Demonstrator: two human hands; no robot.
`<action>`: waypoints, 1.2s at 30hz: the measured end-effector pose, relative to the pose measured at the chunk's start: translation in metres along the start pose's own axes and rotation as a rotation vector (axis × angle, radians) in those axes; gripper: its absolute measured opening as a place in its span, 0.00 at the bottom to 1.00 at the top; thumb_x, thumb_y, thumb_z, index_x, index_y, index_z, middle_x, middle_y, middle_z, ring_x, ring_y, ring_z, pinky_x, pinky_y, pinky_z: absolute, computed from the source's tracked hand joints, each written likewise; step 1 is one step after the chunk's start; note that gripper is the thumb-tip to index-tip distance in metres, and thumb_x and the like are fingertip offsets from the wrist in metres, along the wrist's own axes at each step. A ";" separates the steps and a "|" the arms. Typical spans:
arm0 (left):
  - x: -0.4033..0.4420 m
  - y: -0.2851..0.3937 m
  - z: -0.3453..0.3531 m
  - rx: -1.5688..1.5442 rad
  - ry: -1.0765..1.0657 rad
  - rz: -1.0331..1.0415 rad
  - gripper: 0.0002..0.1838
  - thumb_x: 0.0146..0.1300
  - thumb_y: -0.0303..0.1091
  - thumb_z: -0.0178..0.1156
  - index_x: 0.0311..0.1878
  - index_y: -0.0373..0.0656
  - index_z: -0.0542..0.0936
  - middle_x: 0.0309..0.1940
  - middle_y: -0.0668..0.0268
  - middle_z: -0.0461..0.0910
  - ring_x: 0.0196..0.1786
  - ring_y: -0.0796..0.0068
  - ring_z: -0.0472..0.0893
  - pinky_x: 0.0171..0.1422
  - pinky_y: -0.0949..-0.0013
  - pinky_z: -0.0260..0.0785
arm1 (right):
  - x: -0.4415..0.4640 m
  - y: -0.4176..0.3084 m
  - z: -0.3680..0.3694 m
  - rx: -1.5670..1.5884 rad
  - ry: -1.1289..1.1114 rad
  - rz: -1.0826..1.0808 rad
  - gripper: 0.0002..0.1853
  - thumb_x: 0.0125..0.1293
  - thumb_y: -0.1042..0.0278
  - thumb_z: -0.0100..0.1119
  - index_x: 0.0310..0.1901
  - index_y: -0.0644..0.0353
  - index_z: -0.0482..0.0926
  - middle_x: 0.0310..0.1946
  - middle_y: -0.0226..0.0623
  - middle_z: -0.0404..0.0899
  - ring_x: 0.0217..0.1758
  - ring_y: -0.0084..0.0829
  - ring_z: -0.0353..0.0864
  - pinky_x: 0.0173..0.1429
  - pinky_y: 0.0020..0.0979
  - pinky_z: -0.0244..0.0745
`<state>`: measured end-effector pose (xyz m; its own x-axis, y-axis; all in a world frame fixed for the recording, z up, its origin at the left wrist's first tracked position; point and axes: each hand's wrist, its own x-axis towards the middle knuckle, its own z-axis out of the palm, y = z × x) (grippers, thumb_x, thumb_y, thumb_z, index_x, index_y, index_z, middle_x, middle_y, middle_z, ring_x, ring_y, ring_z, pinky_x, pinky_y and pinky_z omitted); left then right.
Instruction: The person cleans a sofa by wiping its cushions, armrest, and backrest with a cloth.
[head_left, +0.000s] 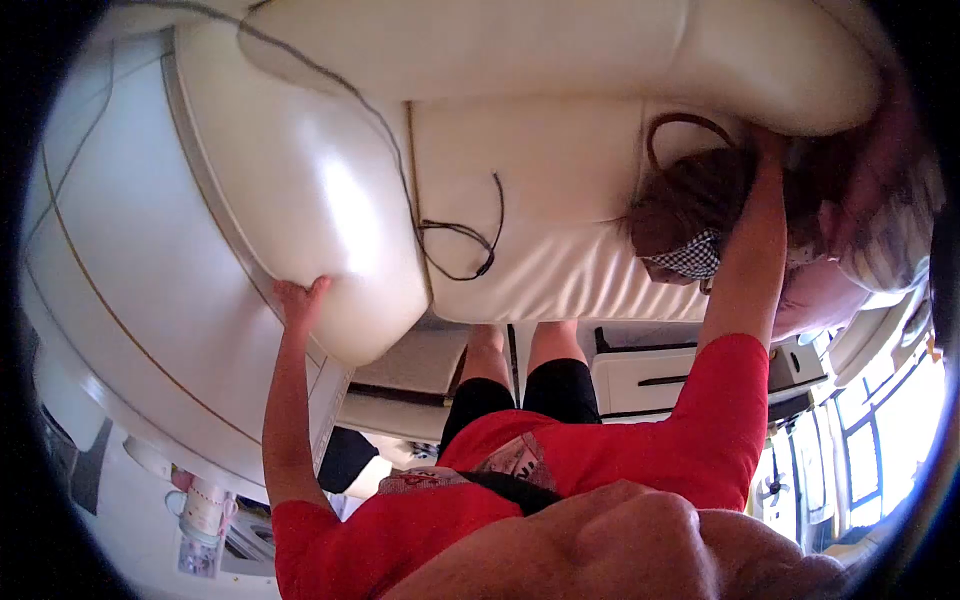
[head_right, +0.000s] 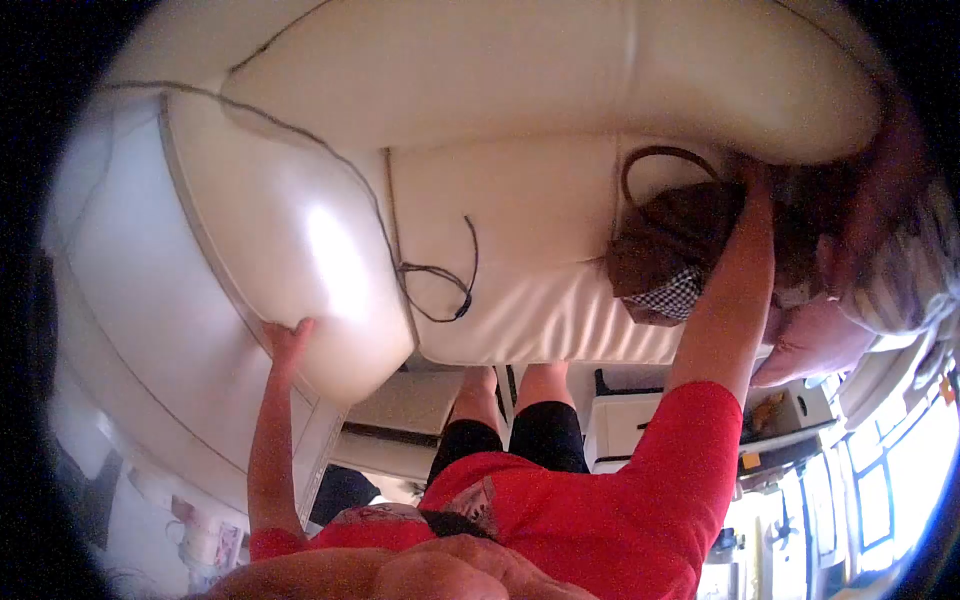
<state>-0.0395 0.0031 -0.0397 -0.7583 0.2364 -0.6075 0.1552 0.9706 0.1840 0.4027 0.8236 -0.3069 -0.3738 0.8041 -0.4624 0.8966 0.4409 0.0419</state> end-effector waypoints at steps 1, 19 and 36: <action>-0.004 0.001 0.004 0.052 -0.002 -0.029 0.44 0.48 0.58 0.66 0.60 0.33 0.66 0.62 0.45 0.59 0.66 0.49 0.56 0.71 0.53 0.44 | 0.000 -0.003 -0.002 0.007 -0.014 -0.004 0.33 0.62 0.45 0.50 0.64 0.56 0.63 0.64 0.45 0.62 0.66 0.49 0.62 0.66 0.48 0.61; -0.007 0.061 0.003 0.124 0.118 -0.071 0.69 0.37 0.69 0.68 0.63 0.17 0.45 0.63 0.37 0.54 0.64 0.42 0.61 0.66 0.50 0.57 | -0.217 -0.395 -0.059 -0.120 -0.090 -0.168 0.45 0.59 0.29 0.37 0.70 0.55 0.52 0.69 0.51 0.52 0.70 0.54 0.53 0.66 0.60 0.50; -0.012 0.070 0.007 0.244 0.201 -0.177 0.74 0.32 0.75 0.65 0.65 0.20 0.41 0.59 0.36 0.58 0.60 0.43 0.66 0.58 0.46 0.64 | -0.275 -0.538 -0.009 -0.057 0.185 -1.014 0.14 0.61 0.72 0.44 0.46 0.63 0.76 0.53 0.46 0.73 0.58 0.46 0.70 0.64 0.46 0.63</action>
<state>-0.0151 0.0685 -0.0250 -0.8925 0.0738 -0.4450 0.1386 0.9837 -0.1147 0.0211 0.3686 -0.1946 -0.9828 0.0908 -0.1608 0.1292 0.9603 -0.2472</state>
